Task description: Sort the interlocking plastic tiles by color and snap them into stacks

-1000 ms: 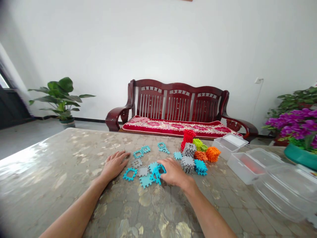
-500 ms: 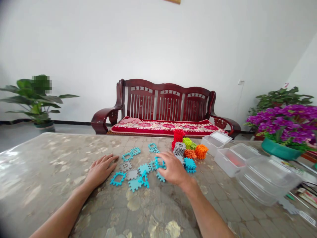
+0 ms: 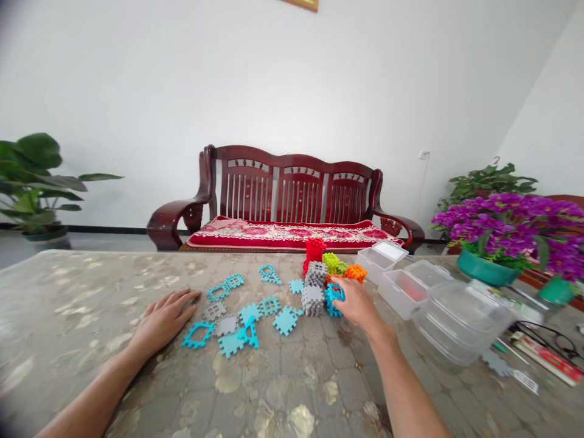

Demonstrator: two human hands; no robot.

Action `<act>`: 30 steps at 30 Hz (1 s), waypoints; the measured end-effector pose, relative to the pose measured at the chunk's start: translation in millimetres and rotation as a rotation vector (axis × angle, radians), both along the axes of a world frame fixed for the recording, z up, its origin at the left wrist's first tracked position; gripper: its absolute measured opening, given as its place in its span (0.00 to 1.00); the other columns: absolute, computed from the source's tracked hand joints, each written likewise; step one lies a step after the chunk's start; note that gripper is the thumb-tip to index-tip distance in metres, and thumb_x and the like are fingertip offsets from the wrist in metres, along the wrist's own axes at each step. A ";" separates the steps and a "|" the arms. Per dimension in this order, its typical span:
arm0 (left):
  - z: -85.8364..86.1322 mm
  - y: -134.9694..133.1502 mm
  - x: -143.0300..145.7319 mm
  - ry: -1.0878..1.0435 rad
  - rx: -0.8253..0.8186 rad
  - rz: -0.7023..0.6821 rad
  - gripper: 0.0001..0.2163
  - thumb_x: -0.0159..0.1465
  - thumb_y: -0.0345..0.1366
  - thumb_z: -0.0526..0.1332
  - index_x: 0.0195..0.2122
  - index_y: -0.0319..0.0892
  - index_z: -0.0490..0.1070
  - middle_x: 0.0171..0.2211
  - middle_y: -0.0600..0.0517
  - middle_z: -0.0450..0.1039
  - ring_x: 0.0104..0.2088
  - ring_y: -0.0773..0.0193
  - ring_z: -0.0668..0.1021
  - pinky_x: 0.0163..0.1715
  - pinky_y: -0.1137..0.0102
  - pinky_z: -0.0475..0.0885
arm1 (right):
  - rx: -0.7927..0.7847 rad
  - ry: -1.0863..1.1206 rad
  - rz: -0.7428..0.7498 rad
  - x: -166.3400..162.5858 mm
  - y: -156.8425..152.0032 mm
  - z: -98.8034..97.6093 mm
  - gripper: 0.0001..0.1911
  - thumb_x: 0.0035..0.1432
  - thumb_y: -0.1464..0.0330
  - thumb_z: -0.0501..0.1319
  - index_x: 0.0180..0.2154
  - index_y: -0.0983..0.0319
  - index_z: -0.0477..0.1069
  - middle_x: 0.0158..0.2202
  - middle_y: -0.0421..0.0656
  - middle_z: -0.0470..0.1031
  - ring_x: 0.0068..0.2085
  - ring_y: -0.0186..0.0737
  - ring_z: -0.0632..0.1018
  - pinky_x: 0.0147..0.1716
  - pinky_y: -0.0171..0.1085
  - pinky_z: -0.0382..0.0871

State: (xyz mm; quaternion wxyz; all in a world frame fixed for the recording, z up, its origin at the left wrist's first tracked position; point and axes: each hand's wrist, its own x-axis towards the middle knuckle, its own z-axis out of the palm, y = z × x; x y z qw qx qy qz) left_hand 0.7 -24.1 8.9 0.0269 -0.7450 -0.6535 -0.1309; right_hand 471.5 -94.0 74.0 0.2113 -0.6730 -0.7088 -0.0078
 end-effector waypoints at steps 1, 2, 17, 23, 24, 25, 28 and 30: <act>-0.2 0.3 -0.4 0.004 -0.003 -0.001 0.21 0.68 0.43 0.48 0.59 0.53 0.69 0.63 0.51 0.66 0.64 0.52 0.64 0.62 0.54 0.57 | -0.006 -0.010 0.007 -0.9 0.4 0.1 0.32 0.46 0.74 0.59 0.56 0.63 0.71 0.56 0.50 0.74 0.56 0.50 0.73 0.58 0.47 0.62; -0.4 0.5 -0.7 0.007 -0.006 -0.003 0.21 0.68 0.43 0.48 0.59 0.53 0.69 0.63 0.51 0.66 0.64 0.52 0.64 0.62 0.54 0.57 | -0.012 -0.022 0.016 -1.5 0.6 0.5 0.31 0.46 0.74 0.59 0.55 0.63 0.72 0.56 0.50 0.74 0.56 0.49 0.73 0.58 0.47 0.62; 1.7 0.0 0.2 0.023 -0.010 0.002 0.21 0.68 0.44 0.47 0.59 0.53 0.69 0.63 0.50 0.66 0.64 0.52 0.64 0.62 0.54 0.57 | -0.088 -0.136 0.031 -8.0 4.0 -5.5 0.32 0.48 0.72 0.61 0.57 0.61 0.69 0.55 0.46 0.75 0.54 0.50 0.70 0.54 0.45 0.61; -1.2 1.4 -1.0 0.010 -0.005 0.009 0.21 0.68 0.44 0.48 0.59 0.54 0.69 0.63 0.51 0.66 0.64 0.52 0.64 0.62 0.55 0.57 | -0.096 -0.143 0.073 -3.9 2.7 -4.8 0.30 0.47 0.73 0.61 0.55 0.58 0.72 0.55 0.45 0.75 0.53 0.49 0.70 0.54 0.44 0.61; -1.8 1.7 -1.3 0.014 -0.005 0.011 0.21 0.68 0.44 0.48 0.59 0.54 0.68 0.63 0.52 0.66 0.64 0.52 0.64 0.63 0.55 0.57 | -0.087 -0.142 0.087 -3.9 2.4 -4.9 0.30 0.47 0.73 0.61 0.54 0.58 0.73 0.55 0.44 0.74 0.54 0.49 0.70 0.54 0.44 0.61; -2.2 1.9 -1.5 0.018 -0.005 0.013 0.21 0.68 0.44 0.48 0.60 0.54 0.68 0.63 0.52 0.66 0.65 0.52 0.64 0.63 0.55 0.57 | -0.080 -0.142 0.099 -4.1 2.1 -5.2 0.29 0.47 0.73 0.61 0.54 0.58 0.73 0.55 0.44 0.74 0.54 0.48 0.70 0.55 0.44 0.61; -2.3 1.8 -1.8 0.022 -0.006 0.005 0.22 0.68 0.44 0.47 0.60 0.53 0.68 0.64 0.51 0.65 0.65 0.53 0.64 0.63 0.56 0.57 | -0.085 -0.154 0.110 -5.5 1.4 -6.4 0.26 0.47 0.73 0.61 0.50 0.58 0.76 0.54 0.44 0.75 0.53 0.48 0.70 0.55 0.44 0.61; -1.3 1.2 -1.6 0.023 -0.010 -0.001 0.22 0.68 0.44 0.47 0.60 0.53 0.68 0.64 0.50 0.65 0.64 0.53 0.64 0.63 0.56 0.56 | -0.097 -0.160 0.108 -6.2 0.8 -6.1 0.24 0.47 0.73 0.61 0.48 0.59 0.77 0.54 0.44 0.75 0.53 0.49 0.70 0.54 0.44 0.61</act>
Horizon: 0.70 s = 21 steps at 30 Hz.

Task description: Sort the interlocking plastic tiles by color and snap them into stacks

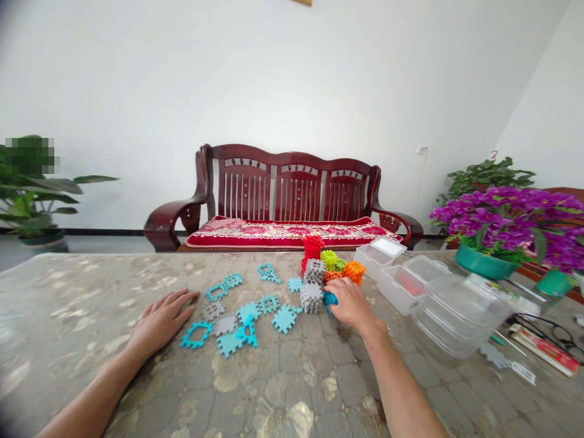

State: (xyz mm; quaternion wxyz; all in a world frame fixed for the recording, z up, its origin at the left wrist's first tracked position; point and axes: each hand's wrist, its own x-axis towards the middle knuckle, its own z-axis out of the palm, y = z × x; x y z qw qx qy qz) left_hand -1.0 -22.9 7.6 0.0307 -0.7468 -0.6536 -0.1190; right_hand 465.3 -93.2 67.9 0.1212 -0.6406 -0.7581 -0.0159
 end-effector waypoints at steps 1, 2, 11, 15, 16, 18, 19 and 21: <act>0.6 -0.3 0.2 -0.001 -0.003 -0.001 0.22 0.68 0.44 0.47 0.60 0.53 0.68 0.64 0.50 0.65 0.64 0.52 0.64 0.63 0.55 0.57 | -0.003 -0.001 0.000 -0.2 -0.4 0.9 0.25 0.46 0.72 0.61 0.49 0.59 0.77 0.54 0.44 0.75 0.53 0.49 0.70 0.54 0.44 0.61; 1.1 -0.6 0.4 -0.004 -0.004 -0.002 0.22 0.68 0.44 0.47 0.60 0.53 0.68 0.63 0.50 0.65 0.64 0.52 0.64 0.62 0.55 0.57 | -0.005 -0.001 0.002 -0.2 -1.0 2.2 0.26 0.46 0.72 0.61 0.50 0.59 0.76 0.54 0.44 0.75 0.53 0.49 0.70 0.54 0.44 0.61; -0.9 0.1 1.0 -0.007 0.013 0.000 0.21 0.68 0.44 0.47 0.59 0.53 0.69 0.63 0.51 0.66 0.64 0.52 0.64 0.63 0.54 0.56 | -0.073 -0.078 -0.007 -0.1 -5.6 12.9 0.33 0.42 0.73 0.61 0.54 0.56 0.71 0.56 0.44 0.73 0.55 0.51 0.67 0.53 0.45 0.59; -1.5 1.2 0.1 -0.015 0.016 -0.002 0.21 0.68 0.44 0.48 0.59 0.53 0.69 0.63 0.51 0.66 0.64 0.51 0.65 0.62 0.54 0.57 | -0.065 -0.138 0.003 -2.5 -2.2 15.9 0.30 0.44 0.75 0.60 0.52 0.57 0.71 0.51 0.46 0.74 0.52 0.50 0.68 0.50 0.45 0.58; -1.5 1.3 -0.1 -0.016 0.016 -0.002 0.21 0.68 0.44 0.48 0.59 0.53 0.69 0.63 0.51 0.66 0.64 0.51 0.65 0.62 0.54 0.58 | -0.066 -0.153 0.010 -2.9 -0.9 16.8 0.29 0.45 0.75 0.60 0.52 0.58 0.71 0.51 0.46 0.74 0.51 0.50 0.68 0.50 0.44 0.58; -0.9 1.2 -0.2 -0.011 0.007 0.000 0.21 0.68 0.44 0.48 0.59 0.53 0.69 0.63 0.51 0.66 0.65 0.51 0.64 0.62 0.54 0.57 | -0.081 -0.185 0.032 -3.2 1.6 18.2 0.27 0.46 0.75 0.60 0.51 0.58 0.71 0.50 0.47 0.74 0.51 0.50 0.68 0.49 0.44 0.58; -0.5 1.0 -0.1 -0.006 0.000 0.002 0.22 0.68 0.44 0.47 0.59 0.53 0.69 0.64 0.51 0.65 0.65 0.50 0.64 0.62 0.54 0.57 | -0.092 -0.201 0.043 -3.3 2.6 18.6 0.26 0.47 0.75 0.60 0.50 0.58 0.72 0.50 0.47 0.74 0.51 0.50 0.68 0.48 0.44 0.58; 0.5 0.4 0.4 0.002 -0.015 0.001 0.22 0.68 0.45 0.47 0.60 0.53 0.68 0.64 0.51 0.65 0.65 0.50 0.63 0.63 0.53 0.57 | -0.115 -0.228 0.059 -3.8 3.8 19.3 0.25 0.47 0.75 0.60 0.49 0.58 0.72 0.49 0.48 0.74 0.50 0.49 0.68 0.47 0.44 0.59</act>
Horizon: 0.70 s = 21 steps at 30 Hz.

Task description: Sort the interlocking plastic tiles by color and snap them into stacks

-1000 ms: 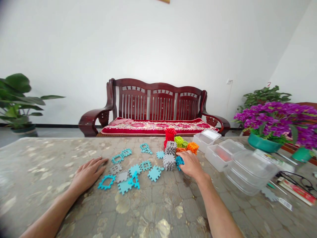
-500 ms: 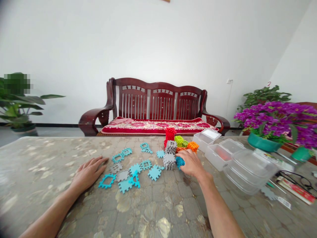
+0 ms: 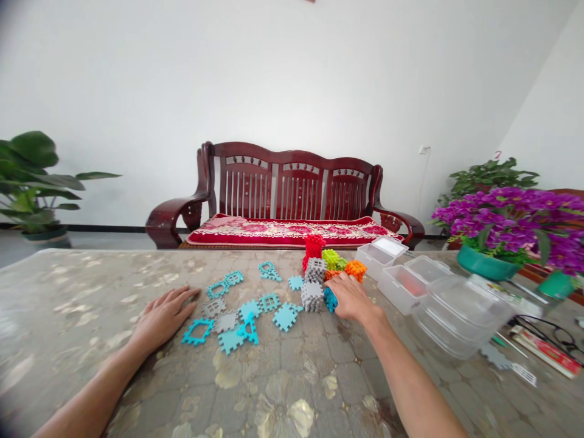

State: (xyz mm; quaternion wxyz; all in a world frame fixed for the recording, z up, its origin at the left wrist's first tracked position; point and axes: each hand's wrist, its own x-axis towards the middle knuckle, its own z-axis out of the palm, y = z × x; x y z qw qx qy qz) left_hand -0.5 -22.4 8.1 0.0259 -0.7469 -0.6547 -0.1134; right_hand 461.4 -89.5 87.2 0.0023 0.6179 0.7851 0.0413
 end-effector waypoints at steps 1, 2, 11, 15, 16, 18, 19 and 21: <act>0.6 -0.3 0.3 0.003 -0.004 -0.002 0.22 0.68 0.45 0.46 0.60 0.53 0.68 0.64 0.51 0.65 0.65 0.50 0.63 0.63 0.54 0.57 | -0.009 -0.012 0.004 -0.6 0.3 0.4 0.25 0.47 0.75 0.60 0.49 0.59 0.72 0.49 0.48 0.74 0.50 0.50 0.68 0.47 0.44 0.59; 1.1 -0.7 0.6 0.005 -0.005 -0.003 0.22 0.68 0.44 0.46 0.60 0.52 0.68 0.64 0.51 0.64 0.65 0.50 0.63 0.63 0.54 0.57 | -0.014 -0.025 0.009 -1.5 0.4 1.0 0.25 0.46 0.76 0.60 0.49 0.59 0.72 0.48 0.48 0.74 0.50 0.50 0.68 0.47 0.44 0.59; 2.1 -1.1 1.6 0.027 0.000 0.005 0.22 0.68 0.44 0.47 0.60 0.53 0.68 0.64 0.51 0.65 0.65 0.52 0.64 0.62 0.55 0.57 | -0.049 -0.144 0.037 -9.6 0.0 6.4 0.16 0.46 0.75 0.61 0.40 0.61 0.73 0.43 0.51 0.75 0.46 0.50 0.70 0.44 0.43 0.60; 0.9 0.0 1.1 0.022 -0.003 0.009 0.21 0.68 0.44 0.47 0.60 0.53 0.68 0.64 0.51 0.65 0.65 0.51 0.64 0.62 0.55 0.57 | -0.075 -0.145 0.040 -6.9 0.4 7.9 0.17 0.47 0.72 0.62 0.43 0.63 0.73 0.45 0.52 0.75 0.46 0.50 0.71 0.44 0.42 0.61; 0.8 0.2 1.0 0.024 -0.005 0.009 0.21 0.68 0.44 0.47 0.60 0.53 0.68 0.64 0.51 0.65 0.65 0.51 0.64 0.63 0.55 0.57 | -0.081 -0.146 0.041 -6.5 0.8 8.0 0.18 0.47 0.72 0.62 0.43 0.63 0.73 0.45 0.52 0.75 0.46 0.50 0.71 0.44 0.41 0.61; 0.8 0.3 0.9 0.029 -0.005 0.008 0.21 0.69 0.44 0.47 0.60 0.53 0.68 0.64 0.51 0.65 0.65 0.52 0.64 0.63 0.55 0.57 | -0.087 -0.145 0.041 -5.8 2.1 7.2 0.17 0.47 0.72 0.62 0.42 0.63 0.74 0.44 0.52 0.75 0.45 0.49 0.72 0.43 0.41 0.62; 1.0 0.2 1.0 0.029 -0.004 0.008 0.21 0.68 0.44 0.47 0.60 0.53 0.68 0.64 0.51 0.65 0.65 0.52 0.64 0.63 0.55 0.57 | -0.091 -0.142 0.042 -5.3 2.8 6.5 0.16 0.47 0.72 0.62 0.41 0.62 0.74 0.43 0.51 0.75 0.45 0.49 0.72 0.43 0.41 0.62; 1.7 -0.3 1.4 0.027 0.000 0.007 0.21 0.68 0.44 0.48 0.60 0.53 0.68 0.64 0.51 0.65 0.65 0.52 0.64 0.63 0.55 0.57 | -0.092 -0.126 0.049 -2.8 3.2 5.5 0.17 0.46 0.72 0.62 0.42 0.61 0.74 0.44 0.50 0.76 0.46 0.49 0.72 0.43 0.41 0.63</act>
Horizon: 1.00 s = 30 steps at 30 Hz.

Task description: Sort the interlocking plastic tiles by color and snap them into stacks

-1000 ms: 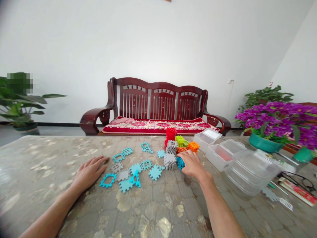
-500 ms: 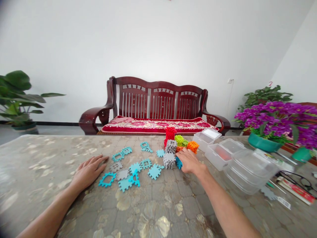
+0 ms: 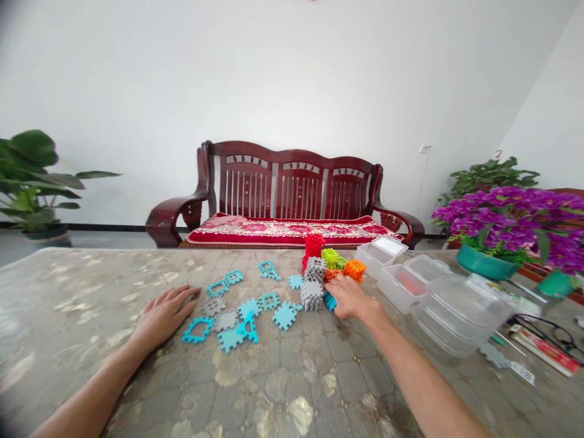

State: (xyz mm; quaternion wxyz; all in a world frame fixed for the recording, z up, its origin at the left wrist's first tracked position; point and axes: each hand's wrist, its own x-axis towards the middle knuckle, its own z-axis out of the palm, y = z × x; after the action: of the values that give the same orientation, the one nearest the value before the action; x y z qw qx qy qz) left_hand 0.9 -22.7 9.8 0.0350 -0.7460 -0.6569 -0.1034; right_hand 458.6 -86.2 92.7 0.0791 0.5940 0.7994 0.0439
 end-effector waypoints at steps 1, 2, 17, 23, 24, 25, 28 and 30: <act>0.6 -0.5 0.4 -0.003 0.002 0.001 0.21 0.68 0.44 0.48 0.60 0.53 0.68 0.64 0.51 0.65 0.65 0.52 0.64 0.63 0.55 0.57 | 0.005 0.017 0.008 2.2 -0.6 0.4 0.19 0.45 0.73 0.62 0.43 0.61 0.74 0.45 0.50 0.76 0.47 0.50 0.72 0.44 0.41 0.63; 1.4 -1.2 0.9 -0.007 0.003 0.003 0.21 0.68 0.44 0.48 0.60 0.53 0.68 0.64 0.51 0.65 0.65 0.52 0.64 0.62 0.55 0.57 | 0.020 0.042 0.016 4.9 -2.1 1.9 0.23 0.45 0.73 0.62 0.46 0.60 0.74 0.47 0.49 0.76 0.49 0.50 0.72 0.46 0.42 0.63; 9.1 -9.6 6.5 -0.088 0.017 -0.004 0.20 0.67 0.42 0.50 0.58 0.52 0.70 0.62 0.49 0.67 0.64 0.51 0.65 0.61 0.52 0.58 | 0.024 0.611 0.232 -157.8 -35.8 -11.5 0.17 0.54 0.72 0.61 0.48 0.60 0.75 0.49 0.45 0.77 0.51 0.43 0.75 0.52 0.40 0.65; 10.2 -9.5 5.9 -0.162 0.025 0.006 0.19 0.66 0.39 0.52 0.56 0.52 0.72 0.61 0.49 0.68 0.63 0.52 0.66 0.61 0.53 0.59 | 0.121 0.585 0.298 -231.7 -15.1 -26.2 0.18 0.57 0.63 0.64 0.49 0.59 0.74 0.48 0.44 0.78 0.51 0.46 0.72 0.53 0.41 0.63; 9.8 -8.7 5.1 -0.183 0.022 0.011 0.19 0.65 0.38 0.52 0.55 0.52 0.72 0.61 0.50 0.68 0.63 0.53 0.66 0.61 0.54 0.59 | 0.125 0.546 0.324 -242.2 -12.9 -26.2 0.17 0.57 0.61 0.64 0.48 0.59 0.74 0.47 0.44 0.78 0.51 0.46 0.72 0.52 0.42 0.63; 9.0 -7.7 4.2 -0.204 0.018 0.017 0.19 0.65 0.38 0.52 0.55 0.51 0.72 0.61 0.50 0.69 0.63 0.53 0.66 0.62 0.54 0.59 | 0.124 0.496 0.343 -251.7 -11.0 -26.0 0.16 0.57 0.60 0.64 0.46 0.59 0.75 0.46 0.45 0.78 0.50 0.47 0.72 0.51 0.42 0.64; 5.9 -4.3 1.2 -0.257 0.010 0.033 0.19 0.65 0.37 0.51 0.55 0.51 0.72 0.61 0.50 0.69 0.63 0.55 0.67 0.62 0.55 0.59 | 0.118 0.346 0.358 -272.4 -6.2 -24.8 0.14 0.57 0.60 0.62 0.41 0.62 0.75 0.44 0.49 0.77 0.50 0.49 0.71 0.49 0.44 0.64; 3.3 -2.2 -0.3 -0.271 0.018 0.034 0.19 0.65 0.38 0.51 0.55 0.52 0.72 0.61 0.51 0.70 0.63 0.55 0.67 0.62 0.56 0.59 | 0.113 0.289 0.333 -279.1 -4.6 -22.2 0.14 0.57 0.62 0.62 0.41 0.64 0.75 0.44 0.51 0.77 0.50 0.50 0.71 0.48 0.44 0.65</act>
State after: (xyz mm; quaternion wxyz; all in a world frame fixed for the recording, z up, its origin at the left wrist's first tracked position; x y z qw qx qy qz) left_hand 0.6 -24.9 13.1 -0.0458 -0.7137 -0.6671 -0.2085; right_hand 179.5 -90.8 70.5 -0.0780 0.4573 0.8857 0.0158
